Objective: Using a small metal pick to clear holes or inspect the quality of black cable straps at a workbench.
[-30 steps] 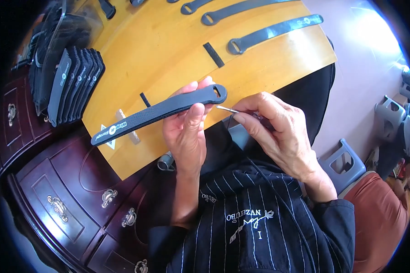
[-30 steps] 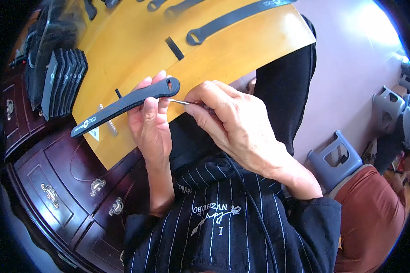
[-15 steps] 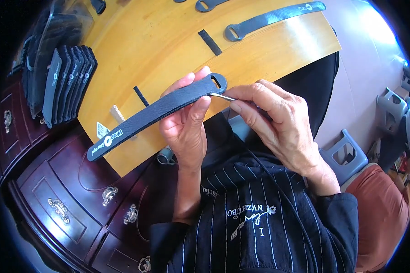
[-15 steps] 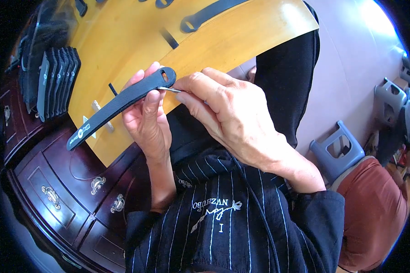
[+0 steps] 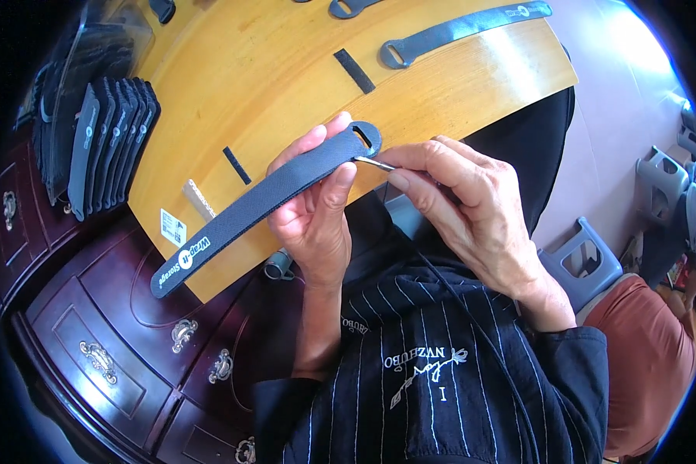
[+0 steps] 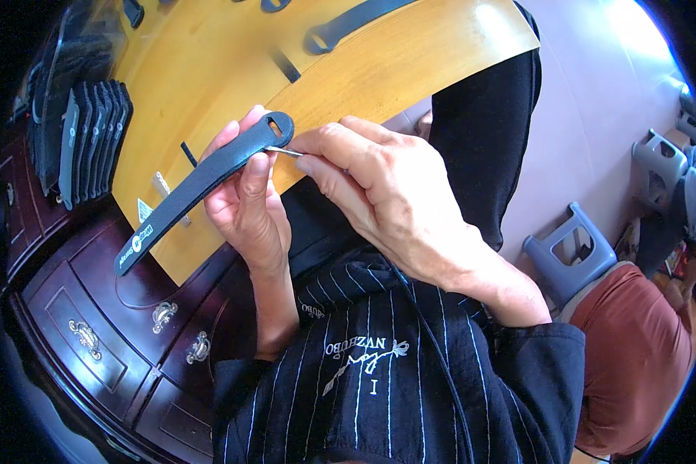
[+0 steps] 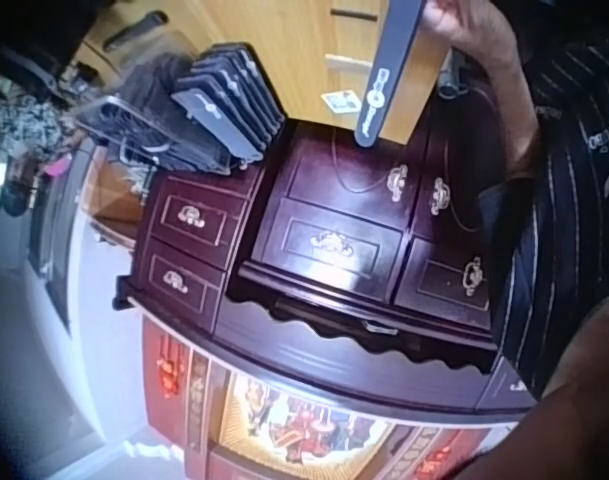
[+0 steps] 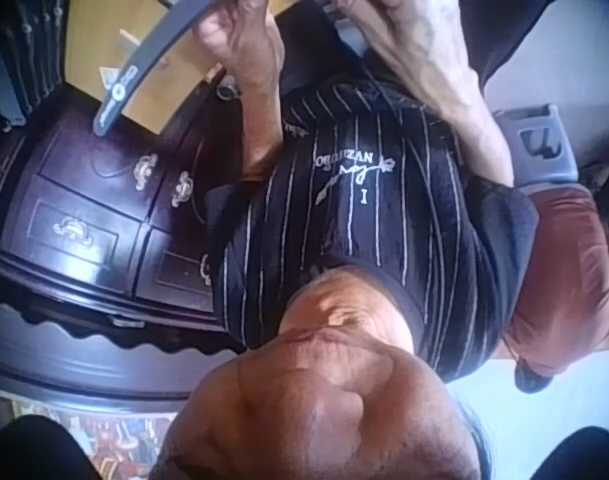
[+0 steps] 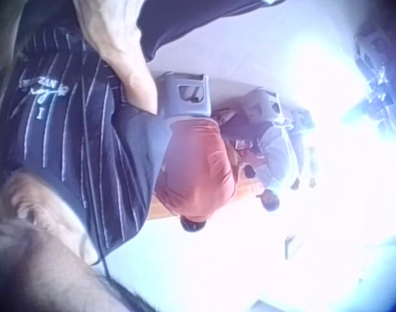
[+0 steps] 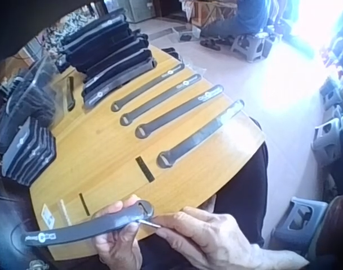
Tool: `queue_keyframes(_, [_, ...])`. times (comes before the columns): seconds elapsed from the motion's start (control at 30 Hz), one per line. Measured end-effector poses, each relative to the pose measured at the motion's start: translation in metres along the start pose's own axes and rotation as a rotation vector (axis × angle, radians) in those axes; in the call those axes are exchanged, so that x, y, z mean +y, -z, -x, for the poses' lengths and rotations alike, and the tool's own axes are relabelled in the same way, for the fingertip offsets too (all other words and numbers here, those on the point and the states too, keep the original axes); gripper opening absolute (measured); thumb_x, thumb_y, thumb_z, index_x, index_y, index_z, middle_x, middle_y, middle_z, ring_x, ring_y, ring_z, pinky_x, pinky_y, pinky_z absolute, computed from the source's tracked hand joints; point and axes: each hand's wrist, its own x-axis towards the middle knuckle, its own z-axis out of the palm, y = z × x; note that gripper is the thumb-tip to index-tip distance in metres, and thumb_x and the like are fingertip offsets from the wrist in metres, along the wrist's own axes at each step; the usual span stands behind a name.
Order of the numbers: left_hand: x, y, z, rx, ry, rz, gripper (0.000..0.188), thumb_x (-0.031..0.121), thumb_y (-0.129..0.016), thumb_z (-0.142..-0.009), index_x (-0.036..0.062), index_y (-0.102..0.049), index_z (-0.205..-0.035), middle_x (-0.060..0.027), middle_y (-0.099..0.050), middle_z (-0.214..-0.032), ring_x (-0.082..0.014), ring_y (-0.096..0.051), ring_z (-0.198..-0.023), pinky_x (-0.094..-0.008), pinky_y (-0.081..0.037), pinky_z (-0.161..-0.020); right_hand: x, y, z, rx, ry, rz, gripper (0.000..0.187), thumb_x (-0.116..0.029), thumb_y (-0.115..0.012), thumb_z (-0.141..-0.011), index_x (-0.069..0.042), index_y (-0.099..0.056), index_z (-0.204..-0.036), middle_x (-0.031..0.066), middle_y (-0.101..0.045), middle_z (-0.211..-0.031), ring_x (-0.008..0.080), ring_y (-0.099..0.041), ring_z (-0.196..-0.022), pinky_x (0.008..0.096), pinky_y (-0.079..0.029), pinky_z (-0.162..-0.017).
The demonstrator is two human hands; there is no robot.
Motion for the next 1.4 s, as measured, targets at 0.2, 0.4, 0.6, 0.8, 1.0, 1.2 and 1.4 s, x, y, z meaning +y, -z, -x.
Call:
queue_keyframes(0.2, [-0.001, -0.001, -0.001, 0.0, -0.023, -0.013, 0.037, -0.007, -0.062, -0.084, -0.0031, -0.05, -0.119, -0.0271, -0.058, -0.119, -0.027, -0.058, -0.112, -0.0337, -0.049, -0.097, 0.001, 0.001, -0.001, -0.016, 0.017, 0.062, 0.016, -0.009, -0.061, -0.089, 0.001, -0.064, -0.102, 0.0104, -0.061, -0.079, 0.0208, -0.061, -0.07, 0.0293, -0.048, -0.063])
queue_keyframes(0.4, [-0.001, 0.0, -0.003, -0.044, -0.104, -0.122, 0.034, -0.007, -0.062, -0.085, -0.0027, -0.05, -0.116, -0.0272, -0.058, -0.118, -0.0287, -0.058, -0.112, -0.0354, -0.049, -0.095, 0.004, -0.002, -0.001, 0.013, 0.029, 0.01, 0.016, -0.009, -0.059, -0.09, 0.001, -0.063, -0.102, 0.011, -0.061, -0.079, 0.0205, -0.062, -0.07, 0.0294, -0.048, -0.063])
queue_keyframes(0.6, [-0.013, 0.005, 0.002, -0.065, -0.349, -0.304, 0.03, 0.001, -0.064, -0.087, 0.0008, -0.047, -0.112, -0.0234, -0.058, -0.114, -0.033, -0.059, -0.107, -0.0427, -0.05, -0.092, 0.004, -0.008, 0.003, 0.006, -0.064, -0.225, 0.019, -0.01, -0.058, -0.092, 0.001, -0.063, -0.106, 0.0112, -0.061, -0.079, 0.0174, -0.062, -0.07, 0.0278, -0.049, -0.063])
queue_keyframes(0.8, [-0.015, 0.002, 0.004, -0.057, -0.583, -0.632, 0.032, 0.004, -0.067, -0.086, 0.0038, -0.045, -0.109, -0.0194, -0.056, -0.115, -0.0346, -0.057, -0.108, -0.0427, -0.051, -0.091, -0.004, -0.012, 0.007, 0.148, 0.074, 0.315, 0.03, -0.001, -0.066, -0.082, -0.011, -0.065, -0.111, 0.0041, -0.059, -0.078, 0.0192, -0.06, -0.061, 0.0265, -0.048, -0.052])
queue_keyframes(1.0, [-0.015, 0.0, 0.005, -0.122, -0.591, -0.708, 0.031, 0.006, -0.069, -0.084, 0.0018, -0.049, -0.107, -0.0198, -0.057, -0.114, -0.0337, -0.058, -0.109, -0.0436, -0.049, -0.094, 0.016, -0.003, 0.003, 0.076, 0.08, 0.102, 0.018, -0.015, -0.061, -0.087, -0.007, -0.063, -0.103, 0.0072, -0.06, -0.078, 0.0241, -0.065, -0.072, 0.032, -0.052, -0.06])
queue_keyframes(1.2, [-0.013, -0.004, 0.003, -0.21, -0.664, -0.791, 0.027, 0.0, -0.073, -0.078, -0.0001, -0.059, -0.101, -0.0196, -0.061, -0.109, -0.0334, -0.061, -0.104, -0.0397, -0.052, -0.089, 0.004, 0.005, 0.012, 0.106, 0.001, 0.371, 0.019, -0.013, -0.062, -0.088, -0.007, -0.065, -0.105, 0.007, -0.059, -0.079, 0.0211, -0.063, -0.07, 0.0285, -0.05, -0.059])
queue_keyframes(1.4, [-0.024, -0.013, 0.021, -0.343, -0.628, -0.717, 0.035, -0.003, -0.079, -0.063, 0.0046, -0.068, -0.096, -0.012, -0.063, -0.101, -0.0299, -0.062, -0.092, -0.035, -0.052, -0.079, 0.019, 0.017, 0.004, 0.147, -0.05, 0.584, 0.013, -0.016, -0.062, -0.084, -0.011, -0.06, -0.096, 0.0055, -0.059, -0.08, 0.023, -0.065, -0.07, 0.0332, -0.05, -0.053])
